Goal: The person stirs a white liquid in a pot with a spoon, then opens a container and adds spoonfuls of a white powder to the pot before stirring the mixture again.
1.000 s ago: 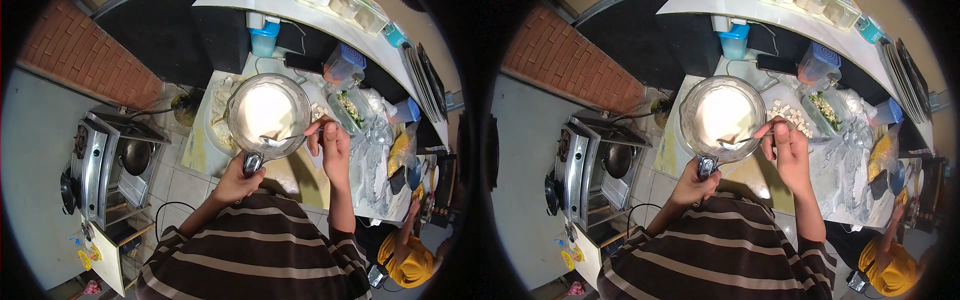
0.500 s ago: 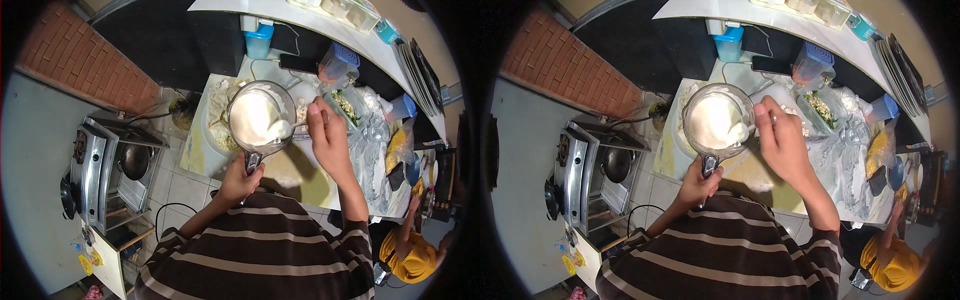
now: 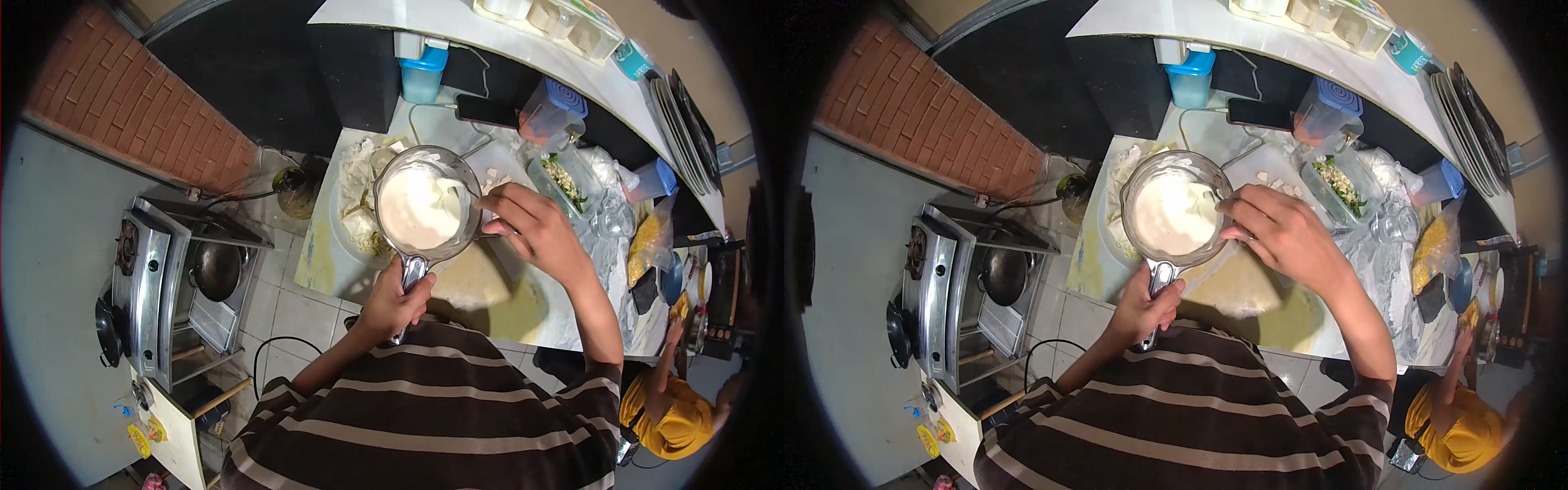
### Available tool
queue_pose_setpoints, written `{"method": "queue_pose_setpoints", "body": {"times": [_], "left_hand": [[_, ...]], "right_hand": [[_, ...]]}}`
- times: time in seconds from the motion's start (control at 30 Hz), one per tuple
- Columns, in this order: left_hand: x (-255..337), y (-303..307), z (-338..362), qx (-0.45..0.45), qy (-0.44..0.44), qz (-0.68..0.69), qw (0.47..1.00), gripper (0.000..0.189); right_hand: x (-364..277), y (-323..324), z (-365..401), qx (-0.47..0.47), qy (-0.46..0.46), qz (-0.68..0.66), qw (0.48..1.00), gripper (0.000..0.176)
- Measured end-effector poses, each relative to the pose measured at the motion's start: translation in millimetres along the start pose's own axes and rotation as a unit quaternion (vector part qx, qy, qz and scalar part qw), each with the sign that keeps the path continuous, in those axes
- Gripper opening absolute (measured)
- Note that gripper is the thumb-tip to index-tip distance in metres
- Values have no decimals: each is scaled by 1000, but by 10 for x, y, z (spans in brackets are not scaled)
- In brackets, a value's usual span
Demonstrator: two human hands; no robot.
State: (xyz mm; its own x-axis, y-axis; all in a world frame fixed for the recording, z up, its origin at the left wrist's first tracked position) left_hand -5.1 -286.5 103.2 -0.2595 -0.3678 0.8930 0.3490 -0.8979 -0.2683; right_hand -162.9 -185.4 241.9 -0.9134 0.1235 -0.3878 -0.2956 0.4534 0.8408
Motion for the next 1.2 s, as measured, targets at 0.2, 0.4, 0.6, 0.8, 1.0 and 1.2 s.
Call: {"method": "queue_pose_setpoints", "body": {"times": [0.2, 0.4, 0.6, 0.8, 1.0, 1.2], "left_hand": [[-19, -12, -14, -7, 2, -12, 1000, 25], [-46, -16, -25, 14, 7, -22, 1000, 26], [-103, -13, -55, 16, 13, -21, 1000, 22], [-34, -29, -39, 18, 5, -38, 999, 22], [-15, -32, -9, -8, -5, -6, 1000, 23], [-45, -50, 4, -61, 20, 68, 996, 25]], "right_hand": [[96, -23, -18, -4, 27, 33, 999, 14], [104, -280, 236, 11, -14, -5, 1000, 11], [-84, -331, 329, -1, -24, -67, 997, 12], [0, -81, 195, 25, -25, -65, 997, 17], [-71, -36, 79, 19, 33, -16, 999, 30], [-102, 57, 14, -4, 62, -11, 998, 31]]}}
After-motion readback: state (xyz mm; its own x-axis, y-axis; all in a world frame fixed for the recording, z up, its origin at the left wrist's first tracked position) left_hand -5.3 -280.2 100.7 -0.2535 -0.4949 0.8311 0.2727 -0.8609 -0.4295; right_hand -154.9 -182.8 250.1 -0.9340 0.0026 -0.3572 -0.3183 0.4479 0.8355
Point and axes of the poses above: each hand's wrist, its own z-axis away from the middle knuckle, its own y-axis out of the back of the hand, x = y × z, the point moved 6 cm from there along -z, towards the middle knuckle, and after that the axes turned 4 degrees about -y, right-handed, at the moved point
